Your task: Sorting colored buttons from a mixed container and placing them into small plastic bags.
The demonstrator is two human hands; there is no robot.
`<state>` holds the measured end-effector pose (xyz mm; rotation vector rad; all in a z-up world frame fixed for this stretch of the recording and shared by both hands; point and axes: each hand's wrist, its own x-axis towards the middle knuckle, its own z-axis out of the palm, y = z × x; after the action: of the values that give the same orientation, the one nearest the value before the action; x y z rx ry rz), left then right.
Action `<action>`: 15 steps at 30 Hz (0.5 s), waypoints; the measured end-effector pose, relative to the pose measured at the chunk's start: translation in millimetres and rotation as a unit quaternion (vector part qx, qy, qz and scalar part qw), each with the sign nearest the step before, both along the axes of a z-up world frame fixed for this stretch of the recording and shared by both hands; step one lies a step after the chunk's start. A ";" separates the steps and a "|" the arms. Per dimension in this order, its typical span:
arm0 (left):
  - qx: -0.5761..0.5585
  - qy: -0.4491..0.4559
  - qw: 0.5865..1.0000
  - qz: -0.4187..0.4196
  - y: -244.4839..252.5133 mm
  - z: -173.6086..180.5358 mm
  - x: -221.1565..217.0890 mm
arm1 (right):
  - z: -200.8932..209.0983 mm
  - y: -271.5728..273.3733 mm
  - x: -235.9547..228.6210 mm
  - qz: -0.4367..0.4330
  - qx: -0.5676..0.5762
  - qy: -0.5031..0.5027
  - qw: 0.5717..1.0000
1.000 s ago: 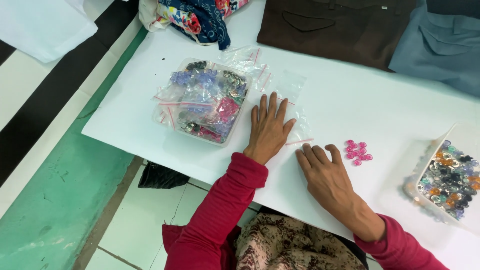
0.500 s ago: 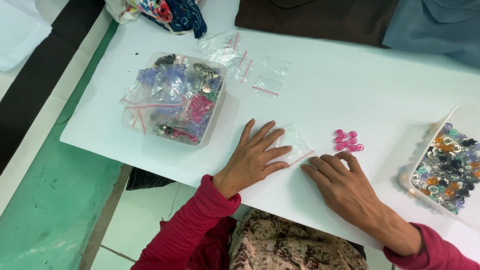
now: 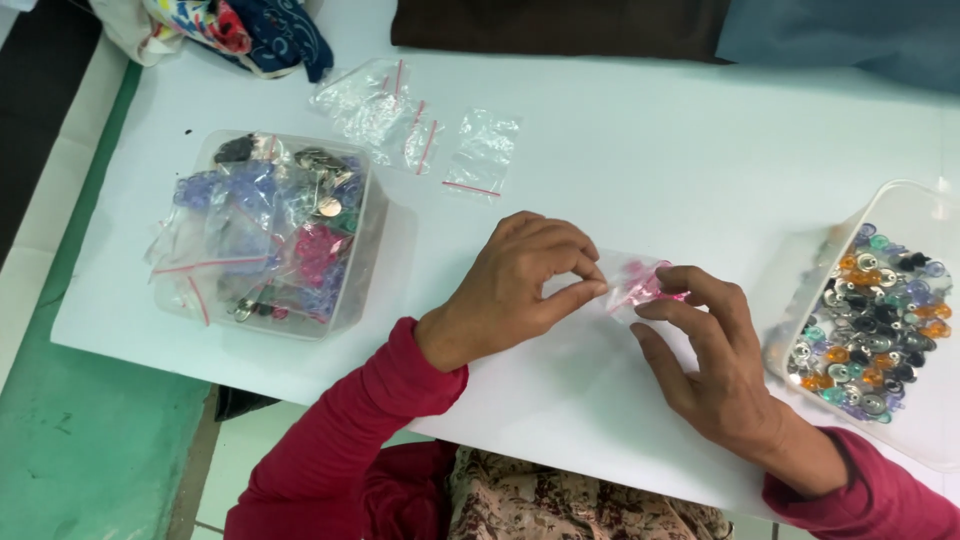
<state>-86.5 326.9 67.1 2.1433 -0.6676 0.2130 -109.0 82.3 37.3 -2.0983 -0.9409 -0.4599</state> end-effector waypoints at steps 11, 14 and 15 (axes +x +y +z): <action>-0.143 0.036 0.985 -0.093 -19.0 -23.5 13.9 | -14.2 -16.2 14.2 -0.051 0.032 0.008 0.998; -0.149 0.008 0.985 -0.086 -17.0 -17.5 10.7 | -18.0 -19.7 15.3 -0.048 0.033 0.001 0.998; -0.141 -0.008 0.986 -0.086 -16.7 -13.5 9.7 | -19.4 -21.8 14.7 -0.042 0.038 0.002 0.998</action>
<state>-76.8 310.2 53.6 1.8060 -0.7794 0.2177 -94.2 60.5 17.9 -2.0755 -0.8225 -0.5272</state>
